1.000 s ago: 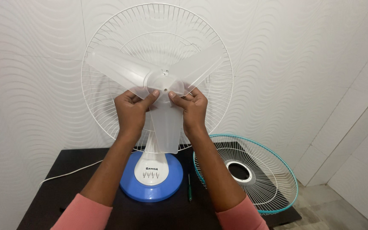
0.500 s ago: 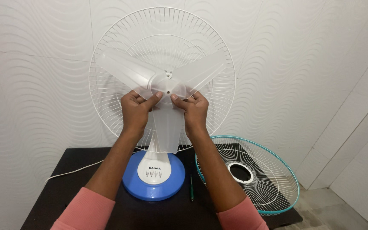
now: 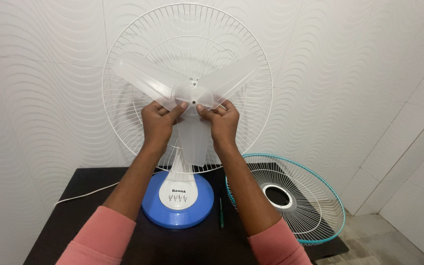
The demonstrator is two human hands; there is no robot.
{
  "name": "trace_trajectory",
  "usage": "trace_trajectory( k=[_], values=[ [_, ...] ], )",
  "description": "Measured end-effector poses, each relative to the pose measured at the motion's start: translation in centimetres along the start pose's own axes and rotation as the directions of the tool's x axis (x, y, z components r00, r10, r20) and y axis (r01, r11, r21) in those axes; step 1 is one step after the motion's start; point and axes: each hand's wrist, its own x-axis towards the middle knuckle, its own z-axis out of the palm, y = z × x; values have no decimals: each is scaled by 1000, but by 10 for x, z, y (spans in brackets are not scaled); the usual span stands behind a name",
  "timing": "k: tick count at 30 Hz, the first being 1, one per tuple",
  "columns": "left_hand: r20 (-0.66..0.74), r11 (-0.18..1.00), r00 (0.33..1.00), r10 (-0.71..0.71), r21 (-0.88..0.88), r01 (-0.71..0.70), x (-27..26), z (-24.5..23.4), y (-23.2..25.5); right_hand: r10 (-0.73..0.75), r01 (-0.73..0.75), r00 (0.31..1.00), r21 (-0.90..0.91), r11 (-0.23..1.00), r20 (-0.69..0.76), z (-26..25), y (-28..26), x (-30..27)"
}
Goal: The person assembles a table fan by attaching the fan blades to the motor hub, securing them with a black cap, and then attaching the front wire cage. The person uses a screwdriver to tighten screws on the fan base.
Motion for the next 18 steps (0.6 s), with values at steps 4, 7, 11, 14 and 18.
trace_trajectory(
  k=[4, 7, 11, 14, 18],
  values=[
    [-16, 1000, 1000, -3, 31, 3, 4, 1, -1, -11, 9, 1000, -63, 998, -24, 1, 1, 6],
    [-21, 996, 999, 33, 78, -32, 3, 2, -2, 1, -6, 999, -101, 995, -52, 1, 4, 6],
    [-33, 972, 997, 70, 227, -60, 2, 1, 1, -12, 0, 996, -136, 991, -85, 2, 5, 5],
    [-51, 958, 997, 53, 285, -36, 0, 0, 1, -31, 19, 996, -141, 990, -78, 1, 7, 2],
    [-40, 952, 999, 28, 304, -14, -5, -1, 2, -43, 32, 996, -143, 989, -73, -2, 10, -2]
  ],
)
